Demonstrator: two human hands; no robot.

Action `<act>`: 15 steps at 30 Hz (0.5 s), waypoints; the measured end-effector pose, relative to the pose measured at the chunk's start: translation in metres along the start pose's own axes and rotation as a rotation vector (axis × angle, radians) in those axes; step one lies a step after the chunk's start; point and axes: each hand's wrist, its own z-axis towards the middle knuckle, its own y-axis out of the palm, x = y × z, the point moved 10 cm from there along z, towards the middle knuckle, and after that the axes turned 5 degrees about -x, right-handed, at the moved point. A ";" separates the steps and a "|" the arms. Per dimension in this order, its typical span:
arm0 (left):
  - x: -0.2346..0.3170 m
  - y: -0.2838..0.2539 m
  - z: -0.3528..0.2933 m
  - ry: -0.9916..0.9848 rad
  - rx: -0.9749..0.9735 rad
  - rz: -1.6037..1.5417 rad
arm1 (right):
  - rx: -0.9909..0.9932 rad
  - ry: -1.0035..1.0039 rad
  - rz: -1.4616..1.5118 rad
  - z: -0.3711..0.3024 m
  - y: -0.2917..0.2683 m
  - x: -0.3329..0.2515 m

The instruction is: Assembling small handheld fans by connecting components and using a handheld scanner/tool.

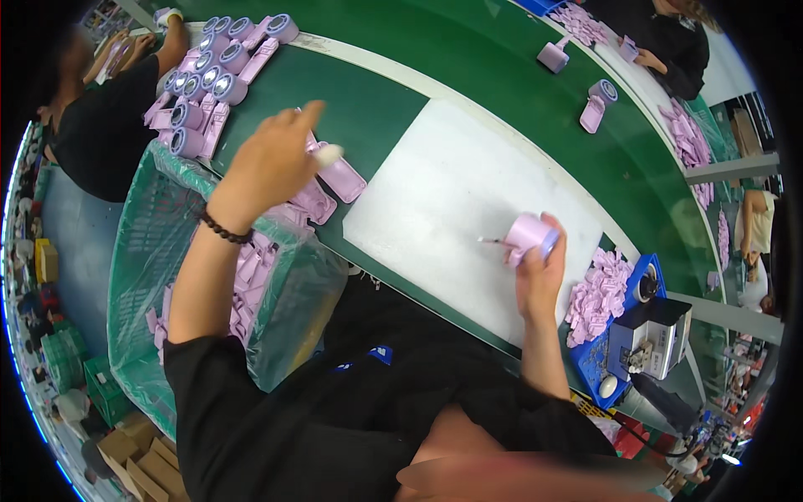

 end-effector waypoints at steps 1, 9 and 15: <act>-0.015 0.007 -0.004 -0.009 -0.001 0.004 | -0.009 0.001 0.005 -0.007 0.003 -0.001; -0.056 0.053 -0.015 -0.269 -0.083 -0.027 | -0.033 0.048 0.021 -0.020 0.014 0.003; 0.014 -0.050 -0.027 0.033 0.349 -0.306 | 0.054 0.063 0.120 -0.028 -0.008 0.008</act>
